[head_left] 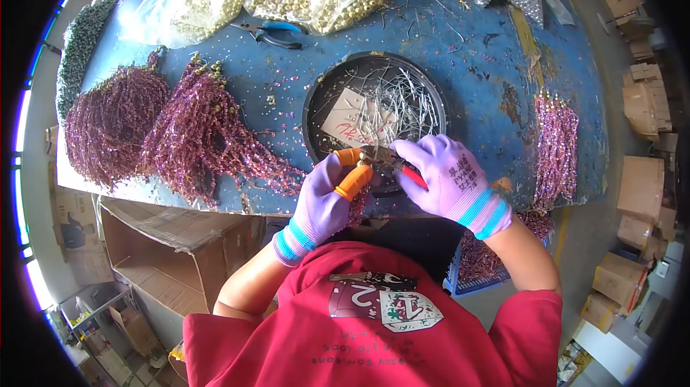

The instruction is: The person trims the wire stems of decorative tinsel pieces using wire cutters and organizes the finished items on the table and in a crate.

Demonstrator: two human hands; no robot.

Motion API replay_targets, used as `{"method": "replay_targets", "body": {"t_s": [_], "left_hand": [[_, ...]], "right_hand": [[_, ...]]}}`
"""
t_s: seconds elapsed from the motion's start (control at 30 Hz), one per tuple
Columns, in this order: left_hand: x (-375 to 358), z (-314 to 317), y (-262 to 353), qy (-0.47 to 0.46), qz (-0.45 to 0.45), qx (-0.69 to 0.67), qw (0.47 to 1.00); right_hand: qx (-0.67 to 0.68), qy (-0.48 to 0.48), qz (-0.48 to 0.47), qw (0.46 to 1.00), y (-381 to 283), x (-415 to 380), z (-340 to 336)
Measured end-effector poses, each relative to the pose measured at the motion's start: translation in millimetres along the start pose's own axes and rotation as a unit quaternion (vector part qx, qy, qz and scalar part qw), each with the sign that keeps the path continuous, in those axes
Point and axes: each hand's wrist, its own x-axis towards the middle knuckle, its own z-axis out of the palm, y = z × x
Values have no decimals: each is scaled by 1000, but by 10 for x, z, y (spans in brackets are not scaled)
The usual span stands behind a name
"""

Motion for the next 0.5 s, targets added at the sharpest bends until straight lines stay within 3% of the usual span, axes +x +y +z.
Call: {"method": "replay_targets", "body": {"t_s": [0.27,0.4,0.5], "left_hand": [[54,1,-39,4,-12,-10,1000],[3,-15,9,1,4,-62,998],[-38,-70,69,-36,-12,-95,995]], "right_hand": [[9,-73,43,996,16,40,59],[48,-33,15,998,15,69,12],[151,-4,14,989,-2,96,90]]}}
